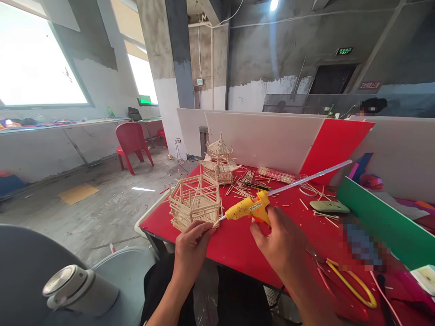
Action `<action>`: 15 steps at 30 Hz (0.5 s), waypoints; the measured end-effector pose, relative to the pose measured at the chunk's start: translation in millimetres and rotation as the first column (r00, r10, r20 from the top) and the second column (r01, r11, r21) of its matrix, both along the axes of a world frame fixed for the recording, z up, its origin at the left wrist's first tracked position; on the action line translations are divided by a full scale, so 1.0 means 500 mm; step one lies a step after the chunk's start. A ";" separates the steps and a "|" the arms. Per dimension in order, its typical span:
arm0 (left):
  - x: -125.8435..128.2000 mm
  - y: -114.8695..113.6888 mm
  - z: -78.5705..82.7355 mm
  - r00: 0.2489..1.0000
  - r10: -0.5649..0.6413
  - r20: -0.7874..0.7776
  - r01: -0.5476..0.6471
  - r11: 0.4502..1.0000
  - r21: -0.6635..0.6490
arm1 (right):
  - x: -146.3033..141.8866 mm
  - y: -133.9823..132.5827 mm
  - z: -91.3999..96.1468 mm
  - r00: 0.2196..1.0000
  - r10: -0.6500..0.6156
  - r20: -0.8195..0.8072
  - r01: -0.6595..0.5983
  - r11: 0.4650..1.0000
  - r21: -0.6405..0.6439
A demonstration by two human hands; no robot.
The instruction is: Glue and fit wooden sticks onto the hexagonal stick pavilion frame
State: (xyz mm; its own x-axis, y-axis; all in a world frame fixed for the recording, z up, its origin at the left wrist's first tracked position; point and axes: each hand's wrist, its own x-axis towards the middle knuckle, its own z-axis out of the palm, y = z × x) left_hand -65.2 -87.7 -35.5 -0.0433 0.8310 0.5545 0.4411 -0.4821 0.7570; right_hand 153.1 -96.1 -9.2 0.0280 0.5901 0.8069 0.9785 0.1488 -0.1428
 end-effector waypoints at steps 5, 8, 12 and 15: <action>0.001 -0.001 0.000 1.000 -0.002 0.011 0.002 1.000 -0.004 | -0.003 0.001 -0.004 0.999 -0.011 -0.049 0.008 0.999 -0.049; 0.004 -0.001 0.000 0.999 -0.024 0.028 0.024 1.000 -0.013 | -0.003 0.000 -0.006 0.994 -0.044 -0.096 0.032 0.993 -0.115; 0.010 0.000 -0.004 0.997 -0.055 0.062 0.058 0.997 -0.046 | 0.011 -0.015 -0.035 0.983 -0.134 -0.123 0.098 0.960 -0.261; 0.021 0.002 -0.015 0.994 -0.074 0.083 0.082 0.993 -0.088 | 0.028 -0.034 -0.087 0.973 -0.198 -0.121 0.135 0.908 -0.398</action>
